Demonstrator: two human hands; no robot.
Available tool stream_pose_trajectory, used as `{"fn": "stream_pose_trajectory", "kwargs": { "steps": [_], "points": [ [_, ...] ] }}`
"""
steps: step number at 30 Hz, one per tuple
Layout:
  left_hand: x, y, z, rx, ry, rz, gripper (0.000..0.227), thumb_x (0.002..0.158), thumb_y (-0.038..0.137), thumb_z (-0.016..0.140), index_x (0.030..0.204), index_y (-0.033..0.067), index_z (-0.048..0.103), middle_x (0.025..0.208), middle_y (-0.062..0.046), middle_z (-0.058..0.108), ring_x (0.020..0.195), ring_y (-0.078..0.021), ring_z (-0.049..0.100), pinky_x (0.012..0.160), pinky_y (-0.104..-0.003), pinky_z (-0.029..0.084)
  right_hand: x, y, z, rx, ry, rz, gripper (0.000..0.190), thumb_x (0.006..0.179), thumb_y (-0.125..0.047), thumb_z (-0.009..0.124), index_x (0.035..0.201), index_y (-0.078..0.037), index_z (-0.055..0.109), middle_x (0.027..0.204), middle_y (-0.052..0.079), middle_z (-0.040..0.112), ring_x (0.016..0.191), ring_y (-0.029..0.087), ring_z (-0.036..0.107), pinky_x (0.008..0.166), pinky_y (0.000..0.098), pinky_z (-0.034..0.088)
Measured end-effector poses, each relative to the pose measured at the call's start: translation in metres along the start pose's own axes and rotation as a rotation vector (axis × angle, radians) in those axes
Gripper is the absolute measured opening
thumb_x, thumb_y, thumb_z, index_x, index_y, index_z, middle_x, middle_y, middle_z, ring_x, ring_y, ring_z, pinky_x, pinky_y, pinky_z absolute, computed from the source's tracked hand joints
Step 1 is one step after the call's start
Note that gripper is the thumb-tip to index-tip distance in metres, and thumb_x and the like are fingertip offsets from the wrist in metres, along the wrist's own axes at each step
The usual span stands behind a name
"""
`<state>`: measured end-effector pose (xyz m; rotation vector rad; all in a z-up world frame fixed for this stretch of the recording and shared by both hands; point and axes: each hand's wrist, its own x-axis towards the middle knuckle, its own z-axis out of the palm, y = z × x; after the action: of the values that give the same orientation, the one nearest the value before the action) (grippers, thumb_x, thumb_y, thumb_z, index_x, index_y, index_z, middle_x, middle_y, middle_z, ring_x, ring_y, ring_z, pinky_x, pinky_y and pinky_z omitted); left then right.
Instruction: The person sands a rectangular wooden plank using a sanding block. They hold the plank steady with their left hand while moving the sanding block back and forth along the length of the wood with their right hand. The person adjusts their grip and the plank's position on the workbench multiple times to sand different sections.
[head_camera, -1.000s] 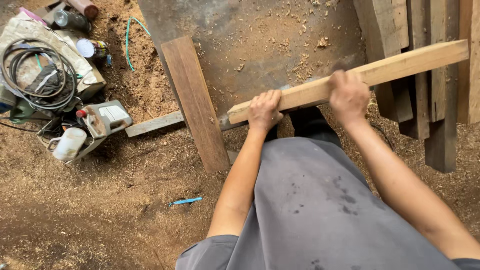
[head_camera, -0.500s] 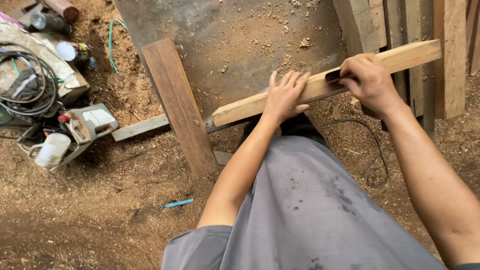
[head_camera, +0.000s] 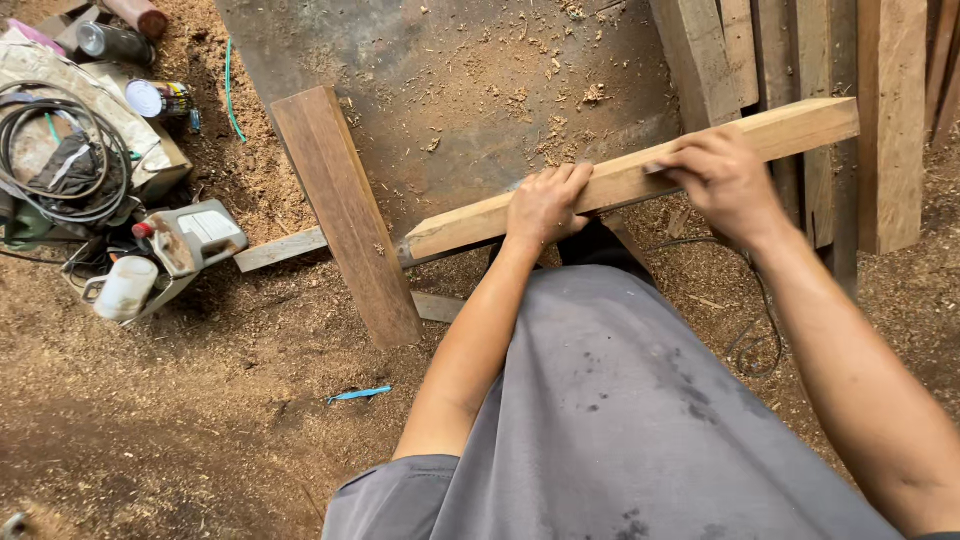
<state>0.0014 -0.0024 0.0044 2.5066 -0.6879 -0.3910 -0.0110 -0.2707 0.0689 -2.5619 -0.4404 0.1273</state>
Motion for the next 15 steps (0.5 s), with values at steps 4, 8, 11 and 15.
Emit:
{"fn": "stream_pose_trajectory", "kwargs": {
  "steps": [4, 8, 11, 15],
  "points": [
    [0.002, 0.002, 0.001, 0.025, 0.009, 0.010, 0.071, 0.064, 0.034, 0.090, 0.125, 0.0154, 0.058, 0.108, -0.006, 0.070, 0.102, -0.0261, 0.070, 0.085, -0.040, 0.056, -0.005, -0.002, -0.010, 0.042, 0.051, 0.085, 0.009, 0.100, -0.006, 0.073, 0.106, -0.012, 0.078, 0.112, 0.006, 0.073, 0.114, 0.025, 0.063, 0.108, 0.0419, 0.047],
    [-0.004, 0.002, 0.004, 0.034, -0.017, -0.004, 0.069, 0.063, 0.031, 0.088, 0.124, 0.0153, 0.058, 0.111, -0.004, 0.071, 0.104, -0.0243, 0.071, 0.086, -0.040, 0.057, 0.005, -0.027, 0.022, -0.001, -0.010, -0.010, 0.020, 0.096, -0.002, 0.069, 0.111, -0.011, 0.077, 0.116, 0.003, 0.075, 0.122, 0.023, 0.066, 0.128, 0.0477, 0.038],
    [0.001, -0.002, 0.007, 0.008, -0.002, -0.006, 0.068, 0.063, 0.031, 0.088, 0.122, 0.0149, 0.059, 0.112, -0.006, 0.072, 0.104, -0.0252, 0.071, 0.086, -0.041, 0.057, -0.003, -0.015, 0.005, -0.025, 0.060, 0.010, 0.017, 0.101, -0.005, 0.068, 0.110, -0.017, 0.077, 0.117, -0.001, 0.076, 0.135, 0.024, 0.063, 0.131, 0.0513, 0.029],
    [-0.001, -0.005, 0.014, -0.008, 0.017, -0.010, 0.069, 0.064, 0.031, 0.089, 0.125, 0.0139, 0.060, 0.117, -0.009, 0.073, 0.104, -0.0267, 0.072, 0.086, -0.041, 0.057, -0.011, -0.009, 0.009, -0.091, 0.115, 0.104, 0.016, 0.107, -0.006, 0.066, 0.114, -0.018, 0.075, 0.124, -0.001, 0.076, 0.142, 0.025, 0.060, 0.131, 0.0518, 0.026]
  ]
}}
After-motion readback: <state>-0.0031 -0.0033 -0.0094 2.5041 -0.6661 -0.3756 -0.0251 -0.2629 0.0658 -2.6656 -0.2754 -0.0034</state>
